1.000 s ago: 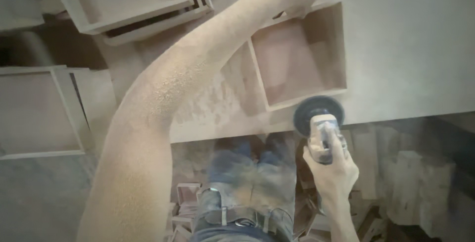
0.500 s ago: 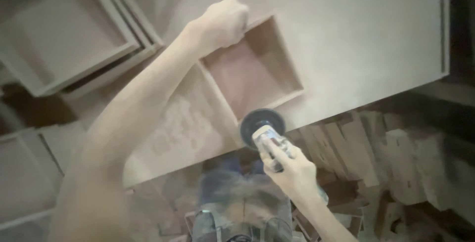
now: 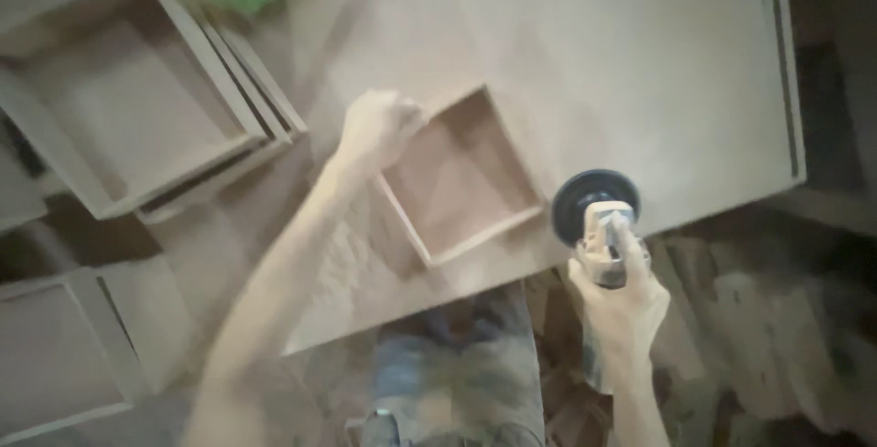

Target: The person uses an orbital sander to smooth the surfaces of small wooden boxes. They handle each box one at a time, sanding the interior and exterior faces before setting it aside and picking up another.

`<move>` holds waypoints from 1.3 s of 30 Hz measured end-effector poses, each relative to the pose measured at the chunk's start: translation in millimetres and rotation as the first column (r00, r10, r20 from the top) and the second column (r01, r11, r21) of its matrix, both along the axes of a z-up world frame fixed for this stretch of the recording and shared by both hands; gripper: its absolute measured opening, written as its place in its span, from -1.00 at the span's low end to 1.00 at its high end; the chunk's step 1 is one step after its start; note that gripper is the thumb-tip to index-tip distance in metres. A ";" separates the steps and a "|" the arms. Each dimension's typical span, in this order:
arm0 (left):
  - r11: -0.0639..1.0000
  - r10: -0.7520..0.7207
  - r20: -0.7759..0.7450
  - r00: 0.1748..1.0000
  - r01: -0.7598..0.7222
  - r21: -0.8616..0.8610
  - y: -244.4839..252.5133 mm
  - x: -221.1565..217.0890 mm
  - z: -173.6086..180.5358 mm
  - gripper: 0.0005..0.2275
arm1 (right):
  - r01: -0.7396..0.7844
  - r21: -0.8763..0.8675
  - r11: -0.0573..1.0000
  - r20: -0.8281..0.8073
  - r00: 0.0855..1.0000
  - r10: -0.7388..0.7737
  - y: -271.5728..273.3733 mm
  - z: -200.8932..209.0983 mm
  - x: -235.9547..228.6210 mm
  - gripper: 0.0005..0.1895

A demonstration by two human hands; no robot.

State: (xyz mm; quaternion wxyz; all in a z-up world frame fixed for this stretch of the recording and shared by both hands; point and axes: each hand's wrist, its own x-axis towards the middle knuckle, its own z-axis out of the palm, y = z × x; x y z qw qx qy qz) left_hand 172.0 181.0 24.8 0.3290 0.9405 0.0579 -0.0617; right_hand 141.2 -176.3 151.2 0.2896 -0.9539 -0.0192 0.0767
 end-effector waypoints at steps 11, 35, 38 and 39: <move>0.976 0.190 0.130 0.973 -0.173 -0.132 1.0 -29.3 -14.3 -0.88 | -0.323 0.148 0.935 -0.011 0.945 0.328 121.4 -11.7 85.3 -0.23; 0.985 0.148 0.174 0.974 -0.130 -0.113 -6.9 -28.0 -14.7 -0.89 | -0.080 -0.050 0.996 -0.157 0.985 0.071 2.1 -14.6 -33.4 -0.26; 0.991 0.114 0.288 0.951 -0.127 0.028 -14.5 -31.1 0.3 -0.88 | 0.022 -0.064 0.998 -0.117 0.993 -0.030 -22.6 -6.1 -65.6 -0.27; 0.975 0.073 0.395 0.916 -0.149 0.164 -21.8 -35.0 10.2 -0.85 | 0.046 -0.042 0.998 -0.090 0.995 -0.050 -30.5 -1.7 -73.7 -0.27</move>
